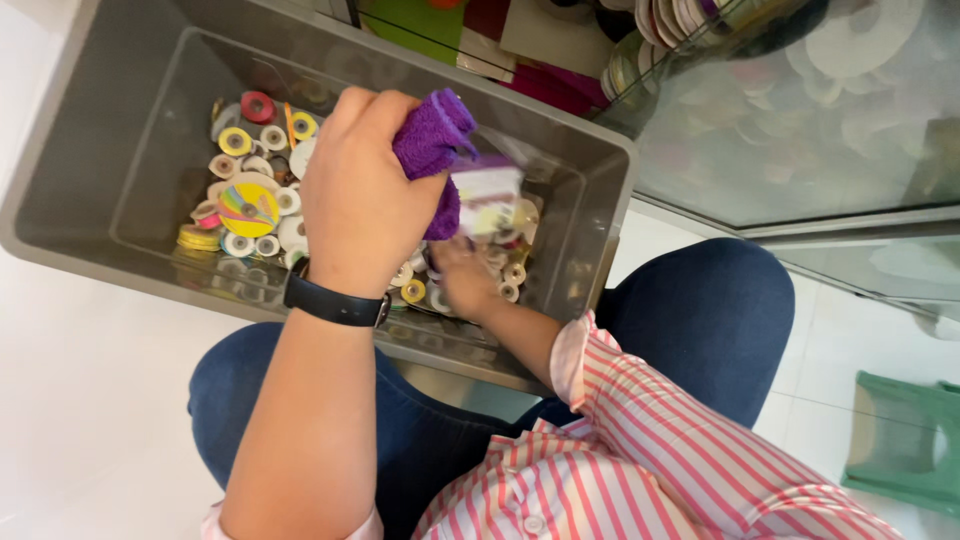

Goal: The person sits on the floor and wipes various spools of ribbon with a purple cloth. They pick up spools from a plastic bin, clean them, and place them on a nearby shelf.

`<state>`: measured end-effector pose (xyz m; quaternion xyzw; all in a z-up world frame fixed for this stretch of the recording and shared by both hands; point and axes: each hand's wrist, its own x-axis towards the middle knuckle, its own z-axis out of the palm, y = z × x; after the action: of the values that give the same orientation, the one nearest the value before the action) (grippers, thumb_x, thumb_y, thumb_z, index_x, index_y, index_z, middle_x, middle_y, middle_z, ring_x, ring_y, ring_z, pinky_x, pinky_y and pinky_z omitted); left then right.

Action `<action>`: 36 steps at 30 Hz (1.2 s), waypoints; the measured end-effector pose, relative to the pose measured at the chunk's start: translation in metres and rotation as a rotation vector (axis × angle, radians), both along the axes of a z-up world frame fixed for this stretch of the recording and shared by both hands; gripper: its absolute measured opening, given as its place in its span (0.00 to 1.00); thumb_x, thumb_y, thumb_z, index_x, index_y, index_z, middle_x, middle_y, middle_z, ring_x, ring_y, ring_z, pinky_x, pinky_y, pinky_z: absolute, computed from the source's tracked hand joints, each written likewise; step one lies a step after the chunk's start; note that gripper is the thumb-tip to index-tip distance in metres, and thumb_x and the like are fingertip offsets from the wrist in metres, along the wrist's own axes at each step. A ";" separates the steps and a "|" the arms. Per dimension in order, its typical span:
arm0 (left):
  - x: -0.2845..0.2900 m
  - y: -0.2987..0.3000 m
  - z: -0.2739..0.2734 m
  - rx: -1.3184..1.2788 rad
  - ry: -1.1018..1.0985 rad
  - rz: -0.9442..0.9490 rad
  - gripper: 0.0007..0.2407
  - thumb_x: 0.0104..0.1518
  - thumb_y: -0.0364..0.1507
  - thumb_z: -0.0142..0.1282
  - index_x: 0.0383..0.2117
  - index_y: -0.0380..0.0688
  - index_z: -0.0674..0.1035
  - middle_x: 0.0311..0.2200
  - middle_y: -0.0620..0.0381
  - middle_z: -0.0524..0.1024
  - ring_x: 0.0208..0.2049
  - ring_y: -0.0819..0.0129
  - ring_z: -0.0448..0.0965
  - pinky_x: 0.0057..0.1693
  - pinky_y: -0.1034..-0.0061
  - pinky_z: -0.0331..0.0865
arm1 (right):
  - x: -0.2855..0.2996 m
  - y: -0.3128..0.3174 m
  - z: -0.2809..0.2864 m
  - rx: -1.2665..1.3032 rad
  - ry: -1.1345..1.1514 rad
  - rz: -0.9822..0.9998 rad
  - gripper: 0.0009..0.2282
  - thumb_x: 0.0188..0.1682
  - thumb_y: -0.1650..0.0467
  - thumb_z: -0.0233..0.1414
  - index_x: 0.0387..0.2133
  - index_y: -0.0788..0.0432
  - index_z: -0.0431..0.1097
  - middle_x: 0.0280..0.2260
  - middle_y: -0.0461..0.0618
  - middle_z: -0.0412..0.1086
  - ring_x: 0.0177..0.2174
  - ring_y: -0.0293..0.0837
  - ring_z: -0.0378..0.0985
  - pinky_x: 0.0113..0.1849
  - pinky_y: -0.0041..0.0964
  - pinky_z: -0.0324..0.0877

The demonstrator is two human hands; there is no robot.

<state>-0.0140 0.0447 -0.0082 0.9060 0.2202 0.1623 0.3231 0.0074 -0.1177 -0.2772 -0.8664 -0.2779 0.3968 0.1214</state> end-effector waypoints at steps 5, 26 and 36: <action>0.003 -0.008 0.002 -0.015 0.016 -0.057 0.13 0.49 0.25 0.66 0.42 0.49 0.83 0.41 0.55 0.74 0.41 0.45 0.78 0.37 0.51 0.69 | -0.011 0.034 0.018 0.338 -0.602 0.736 0.13 0.52 0.73 0.51 0.41 0.43 0.83 0.39 0.40 0.84 0.41 0.46 0.83 0.55 0.58 0.64; 0.003 -0.039 0.002 -0.058 0.072 -0.184 0.15 0.55 0.31 0.74 0.48 0.51 0.85 0.44 0.59 0.79 0.47 0.59 0.80 0.52 0.62 0.78 | 0.077 -0.022 -0.033 -0.041 -0.397 0.031 0.09 0.55 0.64 0.50 0.42 0.39 0.78 0.38 0.43 0.83 0.54 0.52 0.81 0.75 0.70 0.28; -0.010 -0.084 -0.002 -0.028 0.007 -0.425 0.14 0.53 0.27 0.67 0.47 0.53 0.83 0.40 0.59 0.76 0.43 0.53 0.78 0.40 0.53 0.75 | -0.002 0.131 0.040 0.605 -0.327 0.389 0.33 0.56 0.77 0.51 0.78 0.61 0.50 0.80 0.58 0.44 0.78 0.69 0.39 0.74 0.78 0.33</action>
<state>-0.0242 -0.0396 -0.0105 0.9281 0.0274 0.0840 0.3616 0.0053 0.0131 -0.2373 -0.7744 -0.5569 0.1691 0.2481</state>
